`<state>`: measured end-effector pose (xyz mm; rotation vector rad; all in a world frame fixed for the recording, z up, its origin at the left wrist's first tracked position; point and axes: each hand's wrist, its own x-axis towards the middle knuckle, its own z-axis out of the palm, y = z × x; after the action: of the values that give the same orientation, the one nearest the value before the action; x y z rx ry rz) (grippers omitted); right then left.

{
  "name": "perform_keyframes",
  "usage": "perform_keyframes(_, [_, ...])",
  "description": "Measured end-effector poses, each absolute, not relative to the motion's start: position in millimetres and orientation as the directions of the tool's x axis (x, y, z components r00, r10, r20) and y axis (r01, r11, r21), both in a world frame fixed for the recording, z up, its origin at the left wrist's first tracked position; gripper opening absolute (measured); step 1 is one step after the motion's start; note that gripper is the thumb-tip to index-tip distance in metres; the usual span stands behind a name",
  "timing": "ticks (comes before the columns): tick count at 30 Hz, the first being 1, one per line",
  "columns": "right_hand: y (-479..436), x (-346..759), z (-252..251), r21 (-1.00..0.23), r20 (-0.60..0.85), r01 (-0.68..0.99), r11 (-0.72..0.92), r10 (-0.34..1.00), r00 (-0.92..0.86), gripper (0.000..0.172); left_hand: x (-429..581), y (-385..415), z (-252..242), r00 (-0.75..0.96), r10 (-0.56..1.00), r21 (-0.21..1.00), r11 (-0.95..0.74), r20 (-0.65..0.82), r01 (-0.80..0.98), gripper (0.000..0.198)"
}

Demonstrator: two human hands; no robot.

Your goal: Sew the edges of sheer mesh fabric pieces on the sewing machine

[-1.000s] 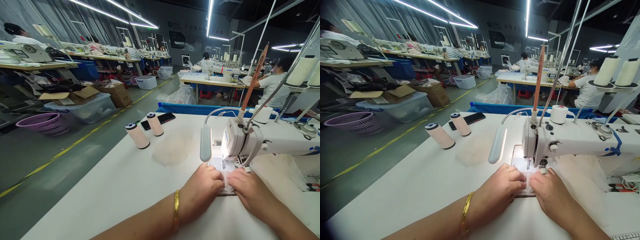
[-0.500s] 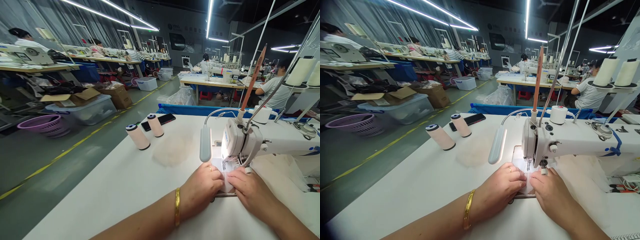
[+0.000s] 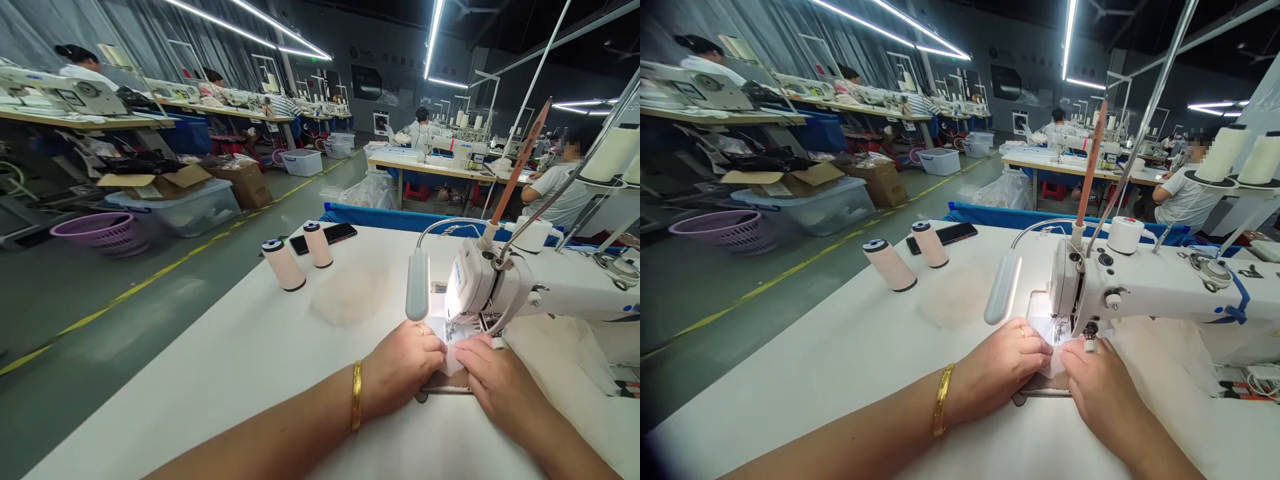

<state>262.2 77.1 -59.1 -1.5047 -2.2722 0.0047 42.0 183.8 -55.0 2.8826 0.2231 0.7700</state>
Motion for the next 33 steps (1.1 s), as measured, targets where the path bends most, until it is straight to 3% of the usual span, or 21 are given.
perform_keyframes(7, [81.3, 265.0, -69.2, -0.143, 0.390, 0.912, 0.383, 0.869, -0.304, 0.046, 43.4, 187.7, -57.3, 0.858, 0.222, 0.153, -0.974, 0.464, 0.169, 0.022])
perform_keyframes(15, [84.2, 269.1, -72.0, -0.102, 0.352, 0.949, 0.299, 0.903, -0.246, 0.050, 48.0, 192.5, -59.5, 0.849, 0.257, 0.149, -0.966, 0.461, 0.211, 0.029])
perform_keyframes(25, [83.7, 273.6, -81.0, -0.137, 0.344, 0.961, 0.241, 0.921, -0.182, 0.052, 49.6, 195.5, -57.1, 0.847, 0.285, 0.204, -0.955, 0.449, 0.214, 0.029])
perform_keyframes(33, [86.4, 276.9, -78.9, -0.115, 0.374, 0.951, 0.288, 0.899, -0.227, 0.054, 49.7, 192.9, -50.5, 0.834, 0.313, 0.162, -0.950, 0.455, 0.268, 0.023])
